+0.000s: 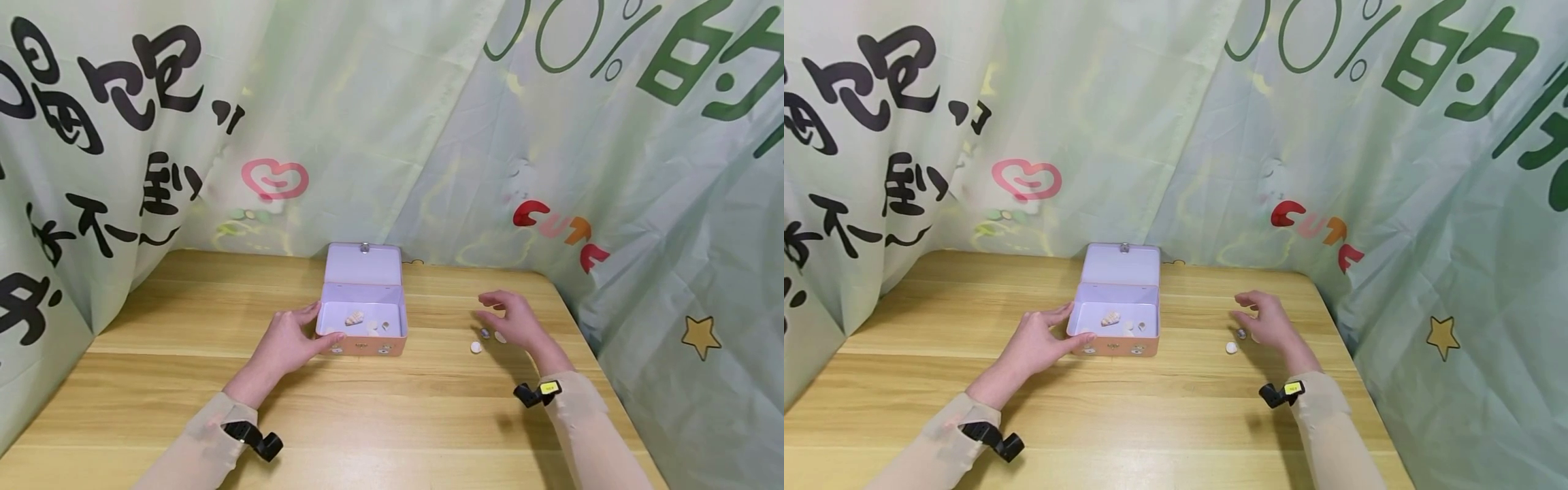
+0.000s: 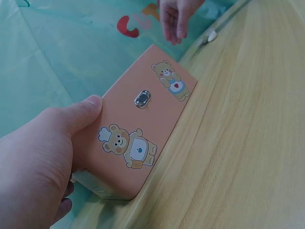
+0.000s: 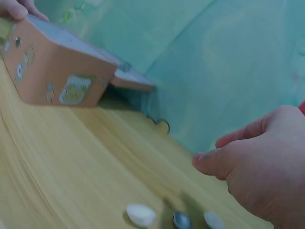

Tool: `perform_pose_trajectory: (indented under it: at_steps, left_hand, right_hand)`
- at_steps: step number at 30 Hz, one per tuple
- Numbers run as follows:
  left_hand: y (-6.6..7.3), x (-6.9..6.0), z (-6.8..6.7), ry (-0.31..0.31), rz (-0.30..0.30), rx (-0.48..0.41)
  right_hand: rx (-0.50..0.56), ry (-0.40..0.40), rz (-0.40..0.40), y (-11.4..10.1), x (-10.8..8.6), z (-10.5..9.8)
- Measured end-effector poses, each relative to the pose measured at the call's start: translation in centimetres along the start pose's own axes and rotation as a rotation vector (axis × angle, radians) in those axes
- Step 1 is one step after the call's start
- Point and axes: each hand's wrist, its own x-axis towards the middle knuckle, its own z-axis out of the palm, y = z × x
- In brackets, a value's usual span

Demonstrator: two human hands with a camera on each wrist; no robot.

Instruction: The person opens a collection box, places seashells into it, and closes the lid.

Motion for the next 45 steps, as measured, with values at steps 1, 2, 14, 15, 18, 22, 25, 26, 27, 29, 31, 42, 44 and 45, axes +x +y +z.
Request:
perform_pose_trajectory:
  at_steps: [1,2,14,15,18,22,25,26,27,29,31,42,44,45]
  left_hand:
    - [0.0,0.0,0.0,0.002,0.000,-0.001]
    - [0.0,0.0,0.0,0.003,0.001,-0.002]
    - [-0.1,0.1,0.0,-0.004,0.000,-0.002]
    - [-0.1,0.1,0.0,-0.004,-0.002,-0.003]
    - [0.0,0.0,0.0,-0.006,-0.008,-0.003]
    - [0.0,-0.1,-0.1,-0.005,-0.008,0.000]
    - [-0.1,-0.1,-0.1,-0.005,-0.008,-0.003]
    - [-0.1,0.0,-0.1,-0.007,-0.009,-0.005]
    - [-0.1,0.0,0.0,-0.009,-0.009,-0.007]
    - [-0.1,0.0,0.0,-0.012,-0.011,-0.009]
    - [-0.1,0.1,0.0,-0.014,-0.010,-0.010]
    - [0.0,0.0,-0.1,-0.017,-0.014,-0.003]
    - [0.1,0.0,-0.1,-0.016,-0.016,-0.002]
    - [0.1,0.0,-0.1,-0.016,-0.016,-0.003]
  right_hand:
    - [0.002,0.004,0.014,0.3,-0.1,0.0]
    - [0.002,0.007,0.026,0.7,-0.2,0.0]
    - [-0.017,0.025,0.177,4.2,-1.4,0.4]
    - [-0.026,0.030,0.179,4.4,-1.4,0.5]
    - [-0.054,0.045,0.181,4.8,-1.6,0.7]
    - [-0.080,0.049,0.187,4.8,-1.5,0.9]
    - [-0.098,0.036,0.189,4.8,-1.3,0.9]
    - [-0.103,0.031,0.189,4.8,-1.2,0.9]
    - [-0.107,0.024,0.188,4.8,-1.1,1.0]
    - [-0.111,0.013,0.183,4.8,-1.1,1.0]
    - [-0.108,0.006,0.180,4.8,-1.0,1.0]
    - [-0.102,-0.008,0.140,2.4,-0.4,0.7]
    - [-0.089,-0.007,0.123,1.3,-0.1,0.7]
    - [-0.083,-0.009,0.112,0.8,0.1,0.7]
